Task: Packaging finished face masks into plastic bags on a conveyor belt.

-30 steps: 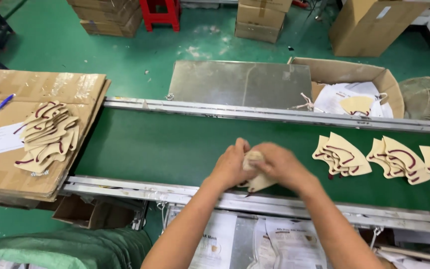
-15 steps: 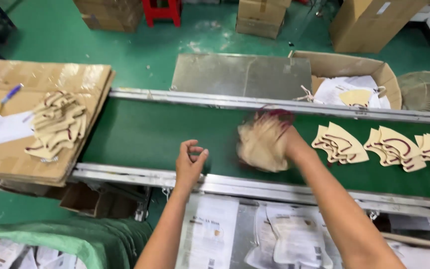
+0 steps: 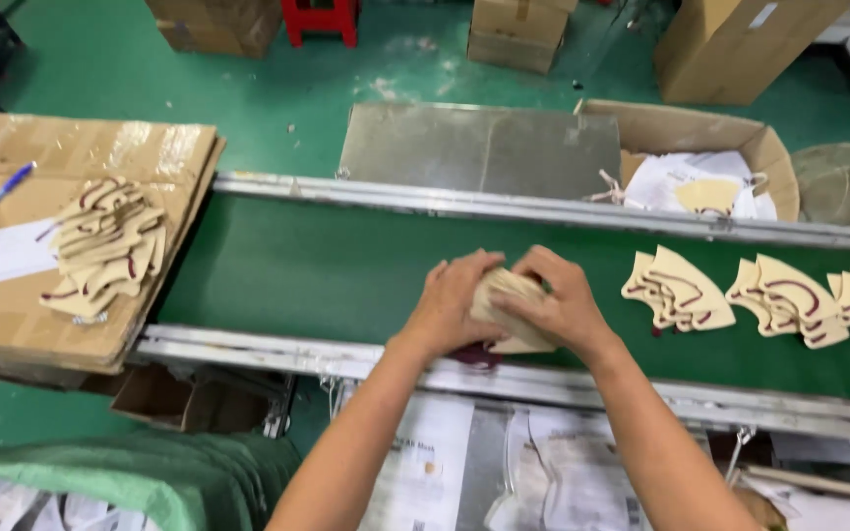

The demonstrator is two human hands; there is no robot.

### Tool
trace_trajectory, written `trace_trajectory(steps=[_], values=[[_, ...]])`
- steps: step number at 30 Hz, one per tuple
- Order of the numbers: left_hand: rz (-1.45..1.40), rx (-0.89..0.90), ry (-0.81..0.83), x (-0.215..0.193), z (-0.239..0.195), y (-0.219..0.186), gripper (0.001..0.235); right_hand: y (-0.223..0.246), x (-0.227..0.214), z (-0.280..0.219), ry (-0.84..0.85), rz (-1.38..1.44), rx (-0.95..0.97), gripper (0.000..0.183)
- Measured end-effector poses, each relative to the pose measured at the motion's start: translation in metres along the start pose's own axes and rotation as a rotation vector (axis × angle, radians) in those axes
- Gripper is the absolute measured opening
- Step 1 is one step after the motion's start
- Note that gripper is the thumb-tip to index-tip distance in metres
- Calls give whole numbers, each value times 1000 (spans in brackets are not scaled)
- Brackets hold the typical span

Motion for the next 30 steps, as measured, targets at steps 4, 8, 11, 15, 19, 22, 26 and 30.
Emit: trace_trajectory(steps=[4, 8, 11, 15, 19, 22, 26, 30], values=[[227, -130, 118, 28, 10, 2, 101, -28, 17, -19, 31, 256, 122, 62], [330, -41, -20, 54, 11, 9, 104, -30, 16, -30, -64, 388, 152, 85], [317, 88, -146, 41, 7, -3, 100, -33, 17, -36, -122, 461, 168, 87], [242, 83, -192, 38, 10, -5, 89, -16, 35, -35, -234, 333, 254, 83], [168, -18, -122, 35, 1, 13, 86, -24, 79, -38, -413, 192, 319, 68], [227, -71, -149, 25, 1, 46, 82, -22, 83, -21, -422, 252, 315, 64], [83, -263, -118, -28, -15, 53, 76, -31, 70, -13, -182, 609, 196, 82], [-127, -352, -106, -50, -21, 64, 79, -32, 55, -6, -171, 885, 295, 90]])
Point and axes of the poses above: each hand's wrist, its own z-axis towards the middle knuckle, its own x-axis out of the palm, y = z × x, the point moved 3 cm from there along z, towards the middle knuckle, and after that the axes turned 7 degrees about -x, right-handed, at the moved point
